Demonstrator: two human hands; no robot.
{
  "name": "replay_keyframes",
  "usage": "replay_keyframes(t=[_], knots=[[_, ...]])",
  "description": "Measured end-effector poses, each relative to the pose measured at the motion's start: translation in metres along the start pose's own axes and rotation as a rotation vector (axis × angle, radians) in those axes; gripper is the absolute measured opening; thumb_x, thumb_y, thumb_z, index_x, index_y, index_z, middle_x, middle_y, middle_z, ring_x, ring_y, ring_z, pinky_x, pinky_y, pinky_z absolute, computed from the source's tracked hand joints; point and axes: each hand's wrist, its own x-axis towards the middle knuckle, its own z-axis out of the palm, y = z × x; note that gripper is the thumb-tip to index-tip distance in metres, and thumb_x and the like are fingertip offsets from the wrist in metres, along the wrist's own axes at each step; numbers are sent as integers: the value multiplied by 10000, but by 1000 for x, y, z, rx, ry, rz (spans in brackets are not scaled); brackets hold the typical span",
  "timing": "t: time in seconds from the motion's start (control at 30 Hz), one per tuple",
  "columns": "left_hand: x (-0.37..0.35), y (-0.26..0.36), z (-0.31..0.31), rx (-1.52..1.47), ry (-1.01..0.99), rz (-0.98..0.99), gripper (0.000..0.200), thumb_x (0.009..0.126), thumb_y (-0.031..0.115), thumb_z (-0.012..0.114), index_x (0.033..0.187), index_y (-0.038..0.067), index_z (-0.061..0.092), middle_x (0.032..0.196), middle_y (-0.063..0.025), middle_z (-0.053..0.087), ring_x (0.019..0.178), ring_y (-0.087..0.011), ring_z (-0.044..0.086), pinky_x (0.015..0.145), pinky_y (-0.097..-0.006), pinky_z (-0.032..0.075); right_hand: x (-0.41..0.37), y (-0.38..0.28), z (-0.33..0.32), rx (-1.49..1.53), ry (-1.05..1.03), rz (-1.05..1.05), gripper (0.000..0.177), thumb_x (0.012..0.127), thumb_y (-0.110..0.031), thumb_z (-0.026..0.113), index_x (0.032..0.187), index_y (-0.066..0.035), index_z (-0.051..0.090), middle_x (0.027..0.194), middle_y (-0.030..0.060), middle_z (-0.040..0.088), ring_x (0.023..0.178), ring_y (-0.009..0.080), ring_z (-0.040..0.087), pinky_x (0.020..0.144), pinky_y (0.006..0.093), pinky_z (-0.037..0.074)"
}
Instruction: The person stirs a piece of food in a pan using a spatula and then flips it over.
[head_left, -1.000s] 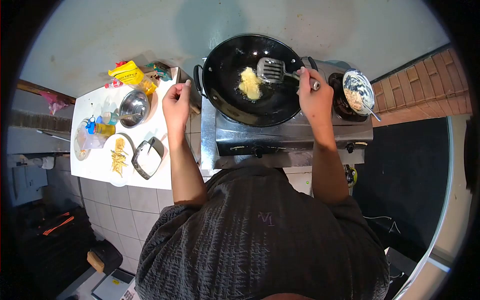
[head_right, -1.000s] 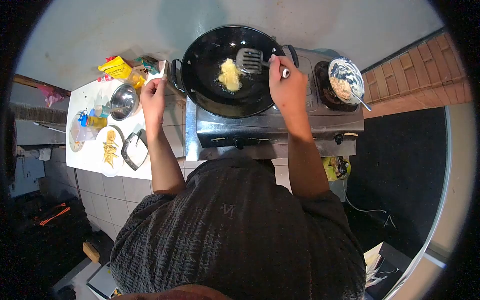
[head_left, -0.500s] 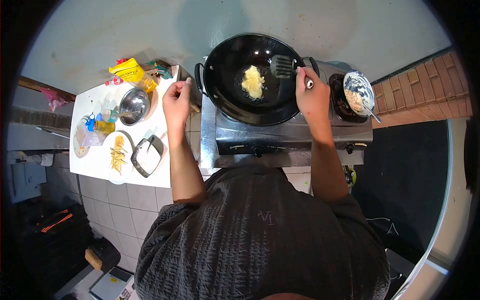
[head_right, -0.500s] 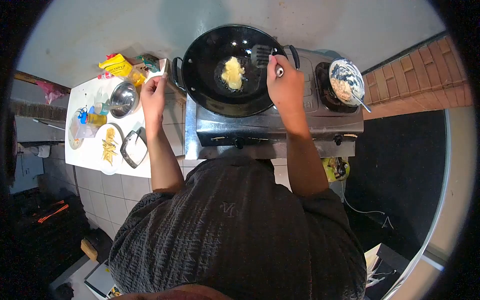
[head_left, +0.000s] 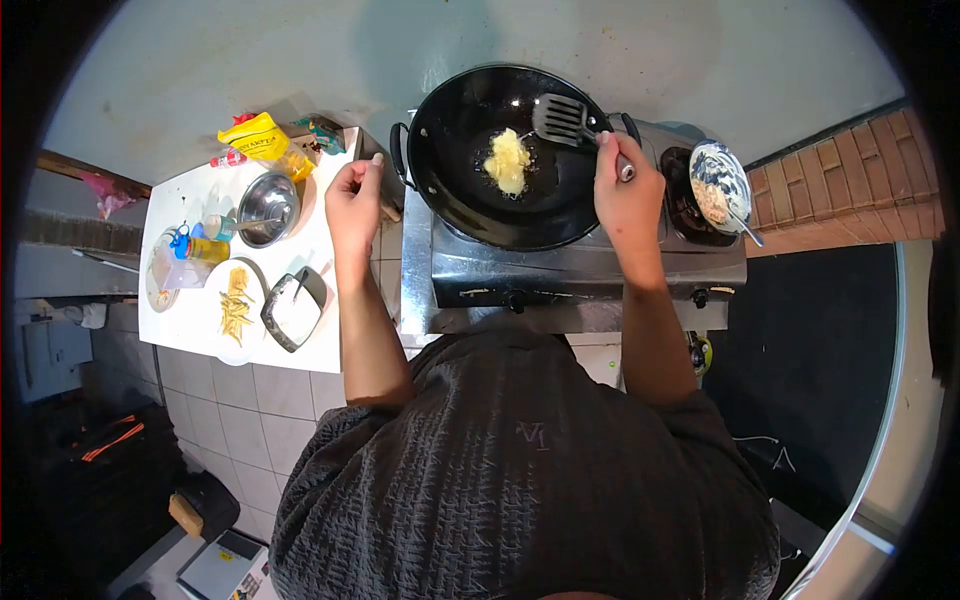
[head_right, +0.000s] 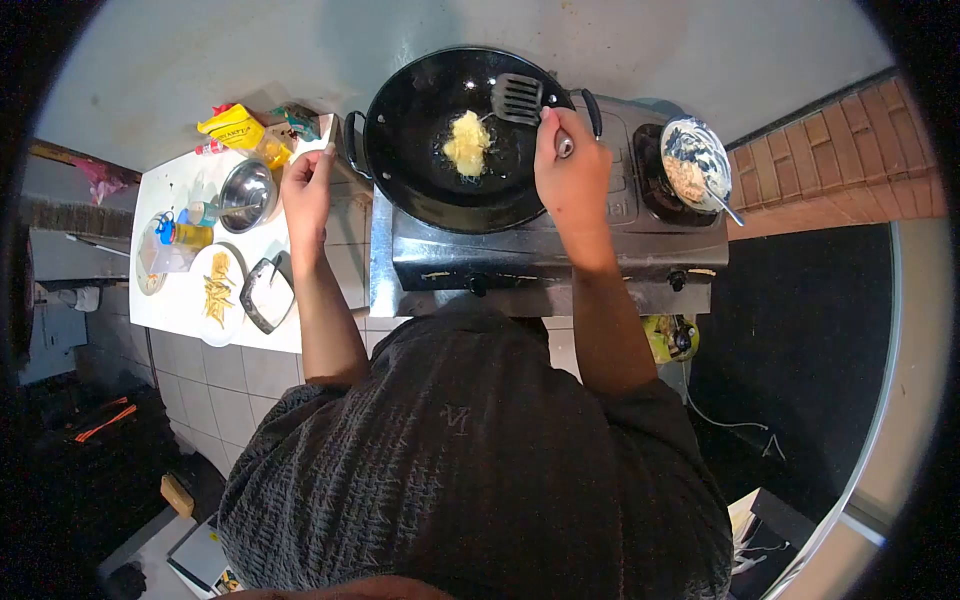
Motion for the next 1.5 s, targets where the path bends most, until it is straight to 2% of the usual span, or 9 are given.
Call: replay_keyframes(t=[0.03,0.47,0.57,0.63,0.77,0.83,1.2,1.4,1.5], knots=[[1,0,1,-10,-4,3,249,905,266,662,846,24,662,696,76,503,641,-26,395,575,-192,303,1,-1,-1,-63,18,-79,172,900,-212,618,872,-51,672,655,194,609,628,383,628,544,386,477],[0,-3,-1,-1,-6,11,239,911,252,657,840,23,660,694,81,506,635,-21,395,566,-185,298,2,0,-1,-28,-49,29,143,902,-171,613,900,-37,660,666,198,608,626,372,626,541,376,471],[1,-5,-1,5,-1,1,239,911,251,658,848,20,662,700,77,514,637,-22,396,569,-186,300,0,2,2,92,57,-86,212,935,-216,580,949,-28,677,663,150,613,551,180,604,579,293,470],[2,-5,-1,-2,-2,2,242,909,253,660,854,18,664,702,74,518,640,-24,400,571,-187,303,1,-3,-2,-57,17,-131,139,905,-164,605,920,-35,657,739,202,634,683,379,639,575,374,489],[1,-2,3,-7,-3,-9,249,909,261,661,857,17,664,700,73,516,640,-25,401,575,-188,306,0,-2,5,27,-105,48,137,905,-162,601,926,-39,658,757,199,640,686,381,639,580,385,493],[2,-4,4,-29,-17,-27,255,908,270,663,859,20,664,695,74,509,638,-26,401,577,-185,304,-1,-6,10,14,73,-233,145,907,-172,599,926,-42,659,753,199,642,705,386,640,597,400,499],[2,-1,6,-43,-29,-25,222,906,224,657,852,9,658,666,54,533,594,-27,413,532,-198,321,1,0,11,27,40,-215,165,917,-185,591,936,-41,669,789,201,656,758,395,641,639,397,504],[3,-4,3,-52,-21,-15,217,909,218,655,851,8,654,661,54,533,586,-26,412,524,-194,316,2,-2,4,154,-97,46,169,914,-175,595,947,-26,666,834,206,661,786,386,651,655,383,507],[2,-3,3,-54,-24,-13,219,911,217,654,848,8,650,660,54,532,585,-25,412,520,-194,315,4,1,6,43,-15,-159,176,914,-181,599,959,-26,669,844,206,663,787,374,659,661,366,508]])
